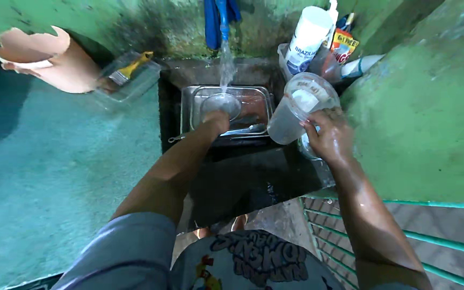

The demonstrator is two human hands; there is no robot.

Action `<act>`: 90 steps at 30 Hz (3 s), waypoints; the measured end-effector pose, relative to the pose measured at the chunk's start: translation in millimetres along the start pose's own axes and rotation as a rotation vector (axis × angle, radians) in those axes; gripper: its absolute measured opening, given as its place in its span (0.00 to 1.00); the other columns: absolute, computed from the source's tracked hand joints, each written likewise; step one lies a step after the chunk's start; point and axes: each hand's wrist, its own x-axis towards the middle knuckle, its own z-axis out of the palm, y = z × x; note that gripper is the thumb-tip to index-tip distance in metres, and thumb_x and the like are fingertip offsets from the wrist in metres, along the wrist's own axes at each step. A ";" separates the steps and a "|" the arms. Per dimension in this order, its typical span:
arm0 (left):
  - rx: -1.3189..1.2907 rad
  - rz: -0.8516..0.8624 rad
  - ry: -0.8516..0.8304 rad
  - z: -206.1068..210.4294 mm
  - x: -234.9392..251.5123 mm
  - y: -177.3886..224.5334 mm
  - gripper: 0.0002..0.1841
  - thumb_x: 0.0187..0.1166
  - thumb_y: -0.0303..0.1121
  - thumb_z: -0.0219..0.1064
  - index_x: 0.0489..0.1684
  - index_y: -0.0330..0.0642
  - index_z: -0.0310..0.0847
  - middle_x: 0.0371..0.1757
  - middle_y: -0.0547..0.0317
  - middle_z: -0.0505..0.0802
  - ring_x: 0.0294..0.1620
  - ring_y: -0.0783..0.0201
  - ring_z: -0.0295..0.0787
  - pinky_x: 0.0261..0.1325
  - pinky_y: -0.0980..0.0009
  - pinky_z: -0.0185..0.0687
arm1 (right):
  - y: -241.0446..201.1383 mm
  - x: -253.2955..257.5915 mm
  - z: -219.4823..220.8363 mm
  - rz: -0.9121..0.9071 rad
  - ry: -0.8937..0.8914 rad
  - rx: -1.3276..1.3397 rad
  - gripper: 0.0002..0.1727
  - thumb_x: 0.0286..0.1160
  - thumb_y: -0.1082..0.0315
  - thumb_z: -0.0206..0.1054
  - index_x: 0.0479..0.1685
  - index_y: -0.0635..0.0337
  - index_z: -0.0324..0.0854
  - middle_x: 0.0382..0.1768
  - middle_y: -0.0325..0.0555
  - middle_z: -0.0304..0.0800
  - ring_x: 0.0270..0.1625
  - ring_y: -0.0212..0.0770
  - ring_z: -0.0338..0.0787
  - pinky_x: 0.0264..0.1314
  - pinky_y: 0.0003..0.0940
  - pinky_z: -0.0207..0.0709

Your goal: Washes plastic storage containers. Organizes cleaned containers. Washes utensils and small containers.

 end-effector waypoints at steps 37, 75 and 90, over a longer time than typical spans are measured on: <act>-1.208 0.440 0.252 -37.6 -123.4 -75.4 0.10 0.86 0.28 0.57 0.57 0.46 0.80 0.43 0.70 0.95 0.42 0.76 0.92 0.50 0.75 0.90 | 54.3 -30.9 11.0 0.504 -0.473 0.045 0.16 0.81 0.68 0.67 0.62 0.65 0.86 0.64 0.66 0.87 0.69 0.67 0.86 0.73 0.67 0.76; -1.547 0.217 0.704 39.5 -250.5 -168.2 0.09 0.84 0.26 0.54 0.53 0.46 0.79 0.43 0.66 0.97 0.43 0.69 0.96 0.50 0.72 0.92 | -87.2 151.3 157.7 0.889 -0.445 0.729 0.21 0.86 0.65 0.58 0.76 0.60 0.75 0.52 0.60 0.92 0.43 0.49 0.96 0.48 0.45 0.91; -1.538 0.172 0.678 56.4 -269.5 -191.4 0.10 0.82 0.25 0.54 0.52 0.45 0.79 0.42 0.67 0.98 0.41 0.71 0.96 0.47 0.74 0.93 | -95.4 184.2 168.9 0.922 -0.368 0.617 0.20 0.88 0.61 0.55 0.67 0.61 0.82 0.57 0.59 0.91 0.51 0.51 0.95 0.54 0.50 0.88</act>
